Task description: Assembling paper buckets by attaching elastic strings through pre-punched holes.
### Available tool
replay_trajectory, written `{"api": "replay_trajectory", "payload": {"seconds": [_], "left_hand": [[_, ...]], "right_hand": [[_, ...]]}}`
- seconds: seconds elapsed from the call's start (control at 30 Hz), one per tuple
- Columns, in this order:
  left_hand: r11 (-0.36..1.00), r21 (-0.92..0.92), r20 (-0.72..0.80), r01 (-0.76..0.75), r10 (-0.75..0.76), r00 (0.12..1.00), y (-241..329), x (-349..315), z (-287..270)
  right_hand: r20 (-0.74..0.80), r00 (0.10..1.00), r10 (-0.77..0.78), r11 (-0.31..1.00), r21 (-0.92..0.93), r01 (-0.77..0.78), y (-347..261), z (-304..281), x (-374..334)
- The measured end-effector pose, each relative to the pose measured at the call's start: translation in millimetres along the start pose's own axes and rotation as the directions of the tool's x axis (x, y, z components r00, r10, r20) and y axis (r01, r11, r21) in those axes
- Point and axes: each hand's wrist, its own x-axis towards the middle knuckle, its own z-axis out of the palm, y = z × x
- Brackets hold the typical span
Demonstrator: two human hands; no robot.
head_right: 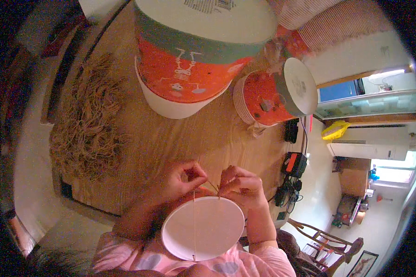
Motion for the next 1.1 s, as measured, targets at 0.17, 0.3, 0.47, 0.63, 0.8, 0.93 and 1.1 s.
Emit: {"api": "replay_trajectory", "payload": {"seconds": [0.17, 0.3, 0.47, 0.63, 0.8, 0.93, 1.1], "left_hand": [[0.958, -0.076, 0.067, -0.276, 0.281, 0.957, 7, 1, 1], [0.978, -0.129, 0.094, -0.162, 0.175, 0.98, -1, 1, 6], [0.974, -0.029, 0.071, -0.225, 0.226, 0.971, -7, 4, 5], [0.97, -0.01, 0.064, -0.241, 0.241, 0.968, -4, 2, 5], [0.961, 0.06, 0.083, -0.272, 0.266, 0.96, -2, 3, 3], [0.978, -0.144, 0.046, -0.152, 0.16, 0.986, -2, 2, 5], [0.971, -0.071, 0.083, -0.226, 0.232, 0.969, -4, 3, 1]], "right_hand": [[0.128, 0.99, -0.062, 0.992, -0.102, 0.076, -6, -6, 4], [0.088, 0.995, -0.046, 0.99, -0.129, 0.058, -9, -3, 2], [0.076, 0.997, 0.012, 0.982, -0.189, 0.003, -6, -5, 1], [0.058, 0.998, 0.034, 0.981, -0.193, -0.023, -4, -3, 1], [0.073, 0.997, 0.038, 0.987, -0.161, -0.025, -7, 1, 7], [0.076, 0.996, 0.057, 0.985, -0.165, -0.044, -7, -2, 9], [0.083, 0.99, 0.112, 0.974, -0.208, -0.093, -12, -1, 12]]}}
